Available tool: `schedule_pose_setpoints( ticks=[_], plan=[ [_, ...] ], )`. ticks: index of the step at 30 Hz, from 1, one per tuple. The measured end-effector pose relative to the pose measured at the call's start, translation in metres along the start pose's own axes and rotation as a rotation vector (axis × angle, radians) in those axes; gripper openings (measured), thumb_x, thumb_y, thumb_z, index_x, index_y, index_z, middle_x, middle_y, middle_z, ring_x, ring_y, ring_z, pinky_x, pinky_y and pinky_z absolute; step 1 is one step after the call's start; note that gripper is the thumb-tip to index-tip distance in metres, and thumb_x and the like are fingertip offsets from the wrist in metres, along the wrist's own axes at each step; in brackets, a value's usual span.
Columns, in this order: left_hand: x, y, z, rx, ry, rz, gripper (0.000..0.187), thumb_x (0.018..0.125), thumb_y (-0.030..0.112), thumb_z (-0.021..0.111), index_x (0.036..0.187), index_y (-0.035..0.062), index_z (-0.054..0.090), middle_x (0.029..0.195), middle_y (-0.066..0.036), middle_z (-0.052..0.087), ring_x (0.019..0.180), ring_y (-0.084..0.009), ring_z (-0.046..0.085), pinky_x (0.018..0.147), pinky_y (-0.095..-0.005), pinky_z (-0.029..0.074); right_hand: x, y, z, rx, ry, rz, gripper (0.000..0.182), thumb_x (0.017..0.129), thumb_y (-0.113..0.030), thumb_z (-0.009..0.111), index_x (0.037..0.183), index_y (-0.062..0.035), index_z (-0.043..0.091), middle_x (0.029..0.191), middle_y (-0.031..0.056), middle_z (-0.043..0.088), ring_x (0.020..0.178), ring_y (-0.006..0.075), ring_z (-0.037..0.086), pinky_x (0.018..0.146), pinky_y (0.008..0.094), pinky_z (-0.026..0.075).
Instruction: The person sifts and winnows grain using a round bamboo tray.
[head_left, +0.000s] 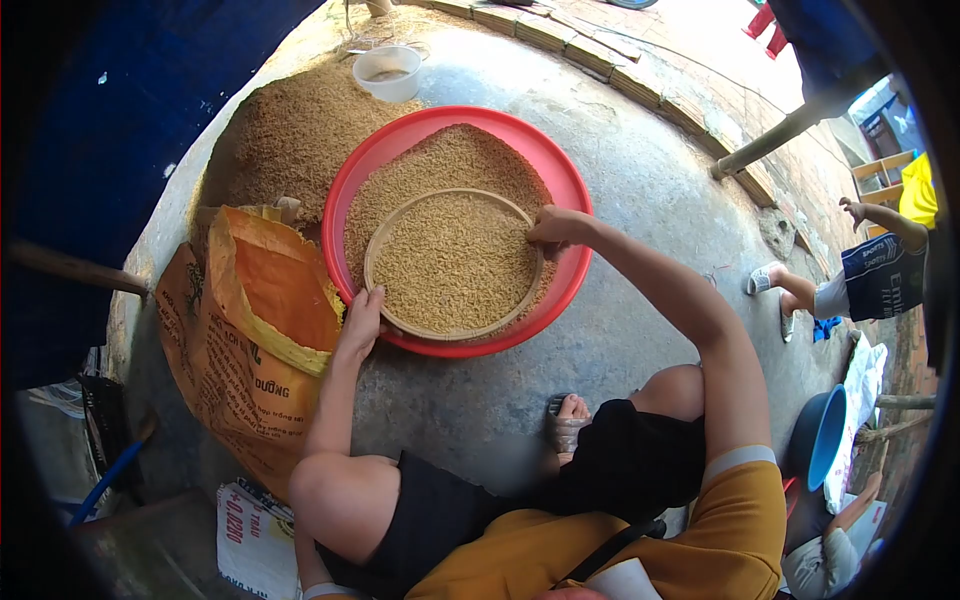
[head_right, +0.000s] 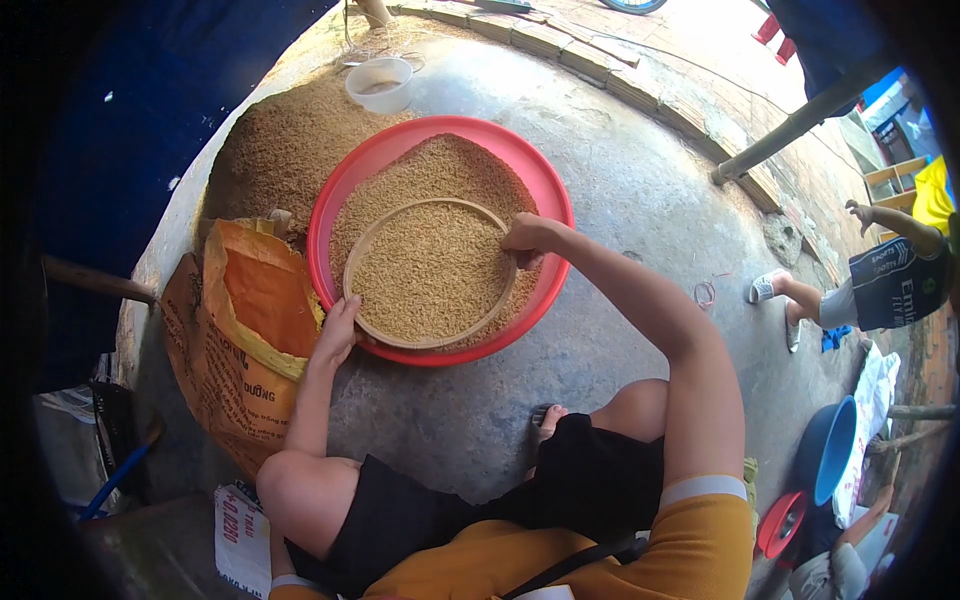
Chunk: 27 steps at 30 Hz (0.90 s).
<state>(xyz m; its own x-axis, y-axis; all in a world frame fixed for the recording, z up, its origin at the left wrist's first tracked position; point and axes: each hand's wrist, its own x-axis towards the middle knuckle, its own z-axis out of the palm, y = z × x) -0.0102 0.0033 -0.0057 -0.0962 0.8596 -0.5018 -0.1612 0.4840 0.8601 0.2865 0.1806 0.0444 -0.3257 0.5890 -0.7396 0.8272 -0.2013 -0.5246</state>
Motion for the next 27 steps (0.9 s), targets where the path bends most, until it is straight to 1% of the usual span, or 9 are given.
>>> schedule_pose_setpoints(
  ticks=[3,4,7,8,11,17,20,22,27],
  plan=[
    [-0.001,0.003,-0.006,-0.39,-0.082,-0.06,0.032,0.09,0.018,0.037,0.117,0.0012,0.038,0.108,-0.011,0.052,0.093,-0.0188,0.054,0.071,-0.0334,0.05,-0.035,-0.024,-0.037,0.185,-0.215,-0.132,0.025,0.081,-0.022,0.052,0.09,0.0012,0.053,0.075,0.0098,0.061,0.059,0.0143,0.06,0.052,0.0238,0.051],
    [-0.002,0.003,-0.007,-0.334,-0.113,-0.034,0.034,0.089,0.018,0.039,0.119,0.0006,0.038,0.114,-0.011,0.049,0.104,-0.021,0.049,0.087,-0.0336,0.041,-0.037,-0.024,-0.039,0.182,-0.215,-0.134,0.025,0.081,-0.022,0.052,0.09,0.0012,0.053,0.075,0.0098,0.061,0.059,0.0143,0.06,0.052,0.0238,0.051],
    [-0.009,0.008,0.008,-0.065,0.036,-0.009,0.036,0.089,0.019,0.039,0.12,-0.0003,0.039,0.116,-0.011,0.047,0.106,-0.0212,0.047,0.091,-0.0316,0.037,-0.039,-0.021,-0.036,0.044,-0.153,-0.107,0.019,0.08,-0.015,0.052,0.089,0.0014,0.054,0.076,0.0123,0.062,0.062,0.017,0.062,0.053,0.0259,0.052],
    [0.013,-0.025,-0.006,-0.053,0.021,0.244,0.038,0.09,0.021,0.039,0.121,-0.0008,0.038,0.117,-0.011,0.046,0.106,-0.0197,0.046,0.091,-0.0304,0.036,-0.035,-0.016,-0.029,0.049,-0.182,-0.084,0.019,0.079,-0.014,0.052,0.089,0.002,0.054,0.077,0.013,0.062,0.063,0.0177,0.063,0.054,0.0261,0.053],
    [-0.007,-0.013,0.011,0.076,0.13,0.39,0.04,0.09,0.022,0.038,0.122,-0.0012,0.036,0.118,-0.011,0.045,0.107,-0.0194,0.044,0.092,-0.0298,0.033,-0.014,0.002,-0.014,0.061,-0.224,-0.049,0.02,0.078,-0.012,0.051,0.09,0.0036,0.054,0.077,0.0145,0.062,0.065,0.0189,0.063,0.056,0.0273,0.053],
    [-0.015,-0.006,0.021,0.28,0.336,0.3,0.034,0.089,0.02,0.038,0.113,-0.0046,0.044,0.108,-0.013,0.051,0.099,-0.0186,0.047,0.086,-0.029,0.035,-0.014,0.001,-0.003,0.029,-0.194,-0.008,0.023,0.077,-0.014,0.05,0.091,0.0043,0.053,0.075,0.0148,0.062,0.061,0.0189,0.063,0.053,0.0285,0.053],
    [-0.008,-0.021,0.015,0.164,0.378,0.472,0.03,0.089,0.02,0.039,0.102,-0.0048,0.048,0.093,-0.014,0.054,0.085,-0.0216,0.05,0.077,-0.0322,0.038,-0.015,-0.006,0.001,-0.055,-0.079,-0.1,0.025,0.079,-0.021,0.052,0.085,0.003,0.053,0.073,0.0142,0.061,0.063,0.0206,0.062,0.053,0.0297,0.051],
    [-0.009,-0.023,0.016,0.123,0.445,0.491,0.029,0.088,0.019,0.039,0.102,-0.0046,0.048,0.093,-0.013,0.054,0.084,-0.0204,0.05,0.077,-0.0311,0.038,-0.015,-0.017,0.011,-0.398,0.681,-0.462,0.022,0.08,-0.022,0.051,0.08,0.0002,0.051,0.074,0.013,0.058,0.069,0.0241,0.059,0.059,0.0329,0.047],
    [-0.009,-0.028,0.011,0.034,0.347,0.459,0.031,0.088,0.017,0.038,0.112,-0.0025,0.044,0.106,-0.009,0.051,0.094,-0.016,0.049,0.085,-0.0277,0.036,-0.043,-0.062,0.043,-0.357,0.557,-0.928,0.01,0.077,-0.011,0.048,0.08,-0.0023,0.051,0.077,0.0119,0.054,0.078,0.0267,0.053,0.067,0.0368,0.043]
  ],
)
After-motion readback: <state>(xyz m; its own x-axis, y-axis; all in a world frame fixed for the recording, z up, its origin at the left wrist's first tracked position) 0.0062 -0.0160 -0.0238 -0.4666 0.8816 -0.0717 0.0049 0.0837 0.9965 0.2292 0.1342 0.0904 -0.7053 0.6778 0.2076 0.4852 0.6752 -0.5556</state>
